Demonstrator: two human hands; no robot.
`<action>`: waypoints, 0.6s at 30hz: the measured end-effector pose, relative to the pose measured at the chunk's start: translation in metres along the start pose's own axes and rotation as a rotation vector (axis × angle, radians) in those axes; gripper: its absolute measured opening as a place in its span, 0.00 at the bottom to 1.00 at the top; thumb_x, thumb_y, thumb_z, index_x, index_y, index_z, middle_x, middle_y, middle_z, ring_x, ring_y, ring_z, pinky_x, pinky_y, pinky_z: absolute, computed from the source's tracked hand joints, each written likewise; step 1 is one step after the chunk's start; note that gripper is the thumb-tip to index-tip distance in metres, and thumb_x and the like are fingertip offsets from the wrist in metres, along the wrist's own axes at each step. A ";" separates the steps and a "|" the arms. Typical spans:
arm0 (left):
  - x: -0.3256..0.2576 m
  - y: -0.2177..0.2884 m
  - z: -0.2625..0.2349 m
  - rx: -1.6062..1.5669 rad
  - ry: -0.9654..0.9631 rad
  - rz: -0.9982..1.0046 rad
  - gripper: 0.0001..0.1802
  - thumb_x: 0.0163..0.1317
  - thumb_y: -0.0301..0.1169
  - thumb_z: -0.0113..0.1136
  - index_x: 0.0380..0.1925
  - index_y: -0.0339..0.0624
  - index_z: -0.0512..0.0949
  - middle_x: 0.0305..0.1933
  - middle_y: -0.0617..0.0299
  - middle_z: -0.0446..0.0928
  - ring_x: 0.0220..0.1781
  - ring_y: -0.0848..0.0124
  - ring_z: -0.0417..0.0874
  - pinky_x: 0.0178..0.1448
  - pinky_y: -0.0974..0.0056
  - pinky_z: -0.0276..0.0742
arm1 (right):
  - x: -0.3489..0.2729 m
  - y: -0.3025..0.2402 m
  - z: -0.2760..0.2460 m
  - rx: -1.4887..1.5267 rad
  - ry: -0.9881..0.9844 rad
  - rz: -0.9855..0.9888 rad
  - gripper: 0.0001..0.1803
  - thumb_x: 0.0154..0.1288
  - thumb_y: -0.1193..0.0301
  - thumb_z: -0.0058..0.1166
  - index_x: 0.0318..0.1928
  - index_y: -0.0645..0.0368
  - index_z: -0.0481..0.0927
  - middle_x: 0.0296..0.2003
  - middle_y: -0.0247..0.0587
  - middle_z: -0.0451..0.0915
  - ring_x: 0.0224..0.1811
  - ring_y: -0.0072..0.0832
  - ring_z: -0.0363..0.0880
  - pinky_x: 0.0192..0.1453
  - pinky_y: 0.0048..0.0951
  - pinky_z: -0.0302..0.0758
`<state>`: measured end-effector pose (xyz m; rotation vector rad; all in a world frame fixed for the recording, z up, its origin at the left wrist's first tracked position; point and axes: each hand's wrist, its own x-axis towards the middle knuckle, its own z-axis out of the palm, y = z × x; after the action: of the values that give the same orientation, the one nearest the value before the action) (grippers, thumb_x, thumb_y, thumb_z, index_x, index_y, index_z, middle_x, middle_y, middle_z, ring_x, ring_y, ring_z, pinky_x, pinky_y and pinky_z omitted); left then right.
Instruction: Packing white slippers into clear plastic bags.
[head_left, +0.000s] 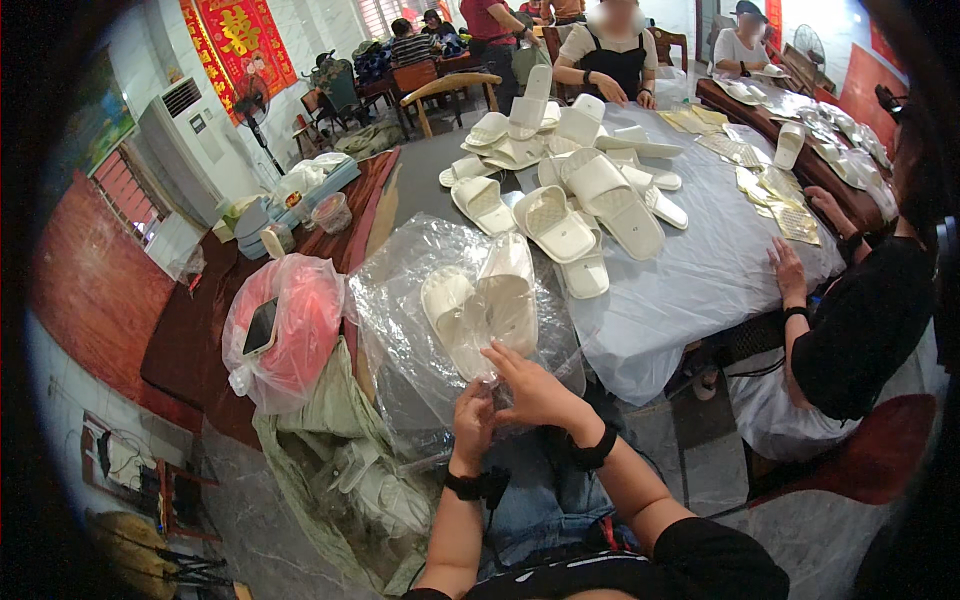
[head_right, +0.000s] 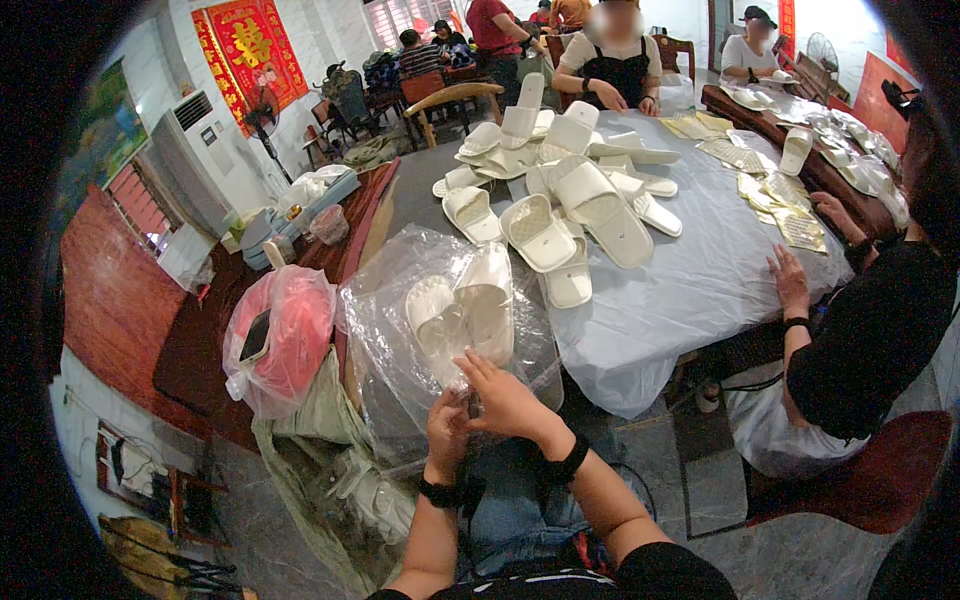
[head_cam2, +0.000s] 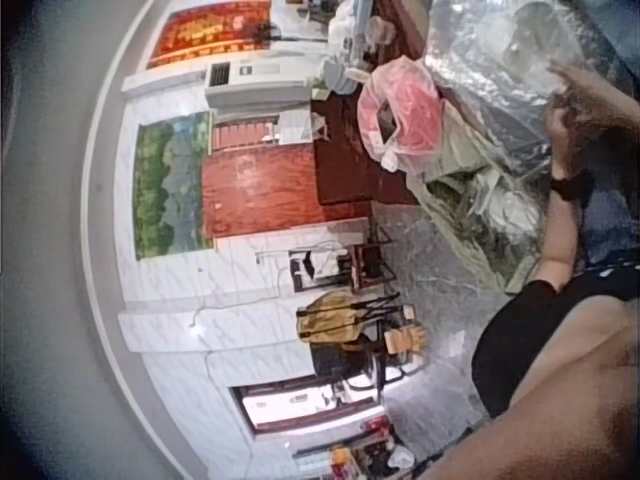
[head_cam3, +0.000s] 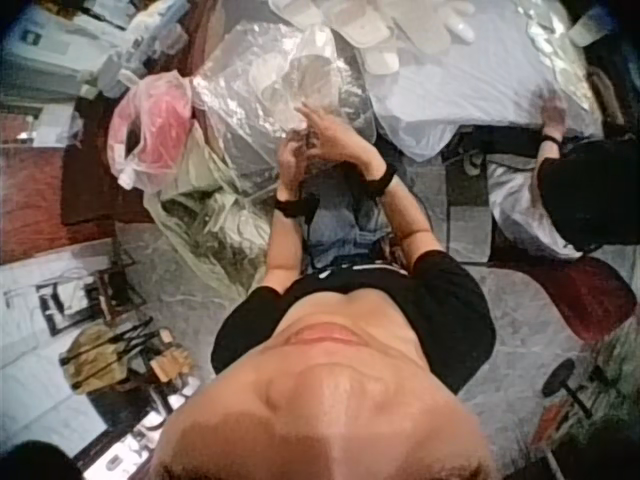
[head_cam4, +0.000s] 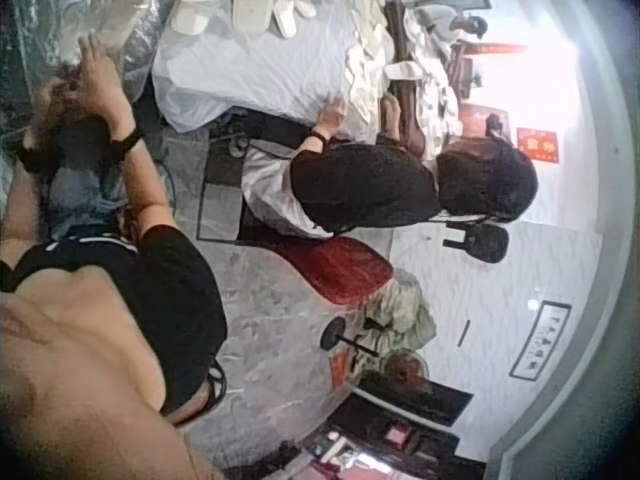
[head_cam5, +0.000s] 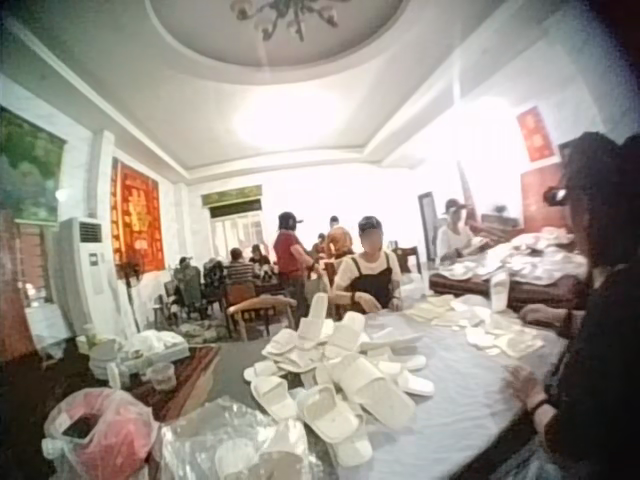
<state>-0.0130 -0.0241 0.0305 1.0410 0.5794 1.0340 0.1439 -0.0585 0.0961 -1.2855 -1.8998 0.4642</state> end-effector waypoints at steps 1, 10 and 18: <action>0.003 -0.001 0.005 -0.098 -0.015 0.025 0.18 0.57 0.24 0.44 0.48 0.32 0.73 0.42 0.61 0.75 0.43 0.74 0.75 0.44 0.72 0.69 | 0.000 0.003 0.002 -0.078 0.025 0.001 0.38 0.52 0.68 0.60 0.64 0.58 0.59 0.63 0.58 0.61 0.61 0.52 0.66 0.60 0.40 0.69; 0.001 0.005 0.031 -0.022 0.086 0.289 0.19 0.61 0.28 0.42 0.47 0.28 0.73 0.51 0.52 0.74 0.56 0.65 0.73 0.63 0.61 0.64 | 0.009 0.029 0.023 0.172 0.468 0.303 0.21 0.53 0.84 0.48 0.49 0.60 0.77 0.43 0.47 0.81 0.38 0.34 0.83 0.41 0.30 0.76; 0.014 -0.011 -0.011 0.143 -0.357 0.143 0.31 0.68 0.53 0.41 0.53 0.34 0.69 0.54 0.54 0.71 0.56 0.66 0.73 0.66 0.60 0.60 | 0.021 -0.001 0.005 0.551 0.420 -0.004 0.24 0.46 0.92 0.46 0.46 0.63 0.75 0.53 0.42 0.78 0.51 0.25 0.78 0.51 0.23 0.73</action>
<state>-0.0114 -0.0079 0.0168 1.3737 0.2930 0.9101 0.1355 -0.0396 0.1024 -0.9204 -1.3014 0.6089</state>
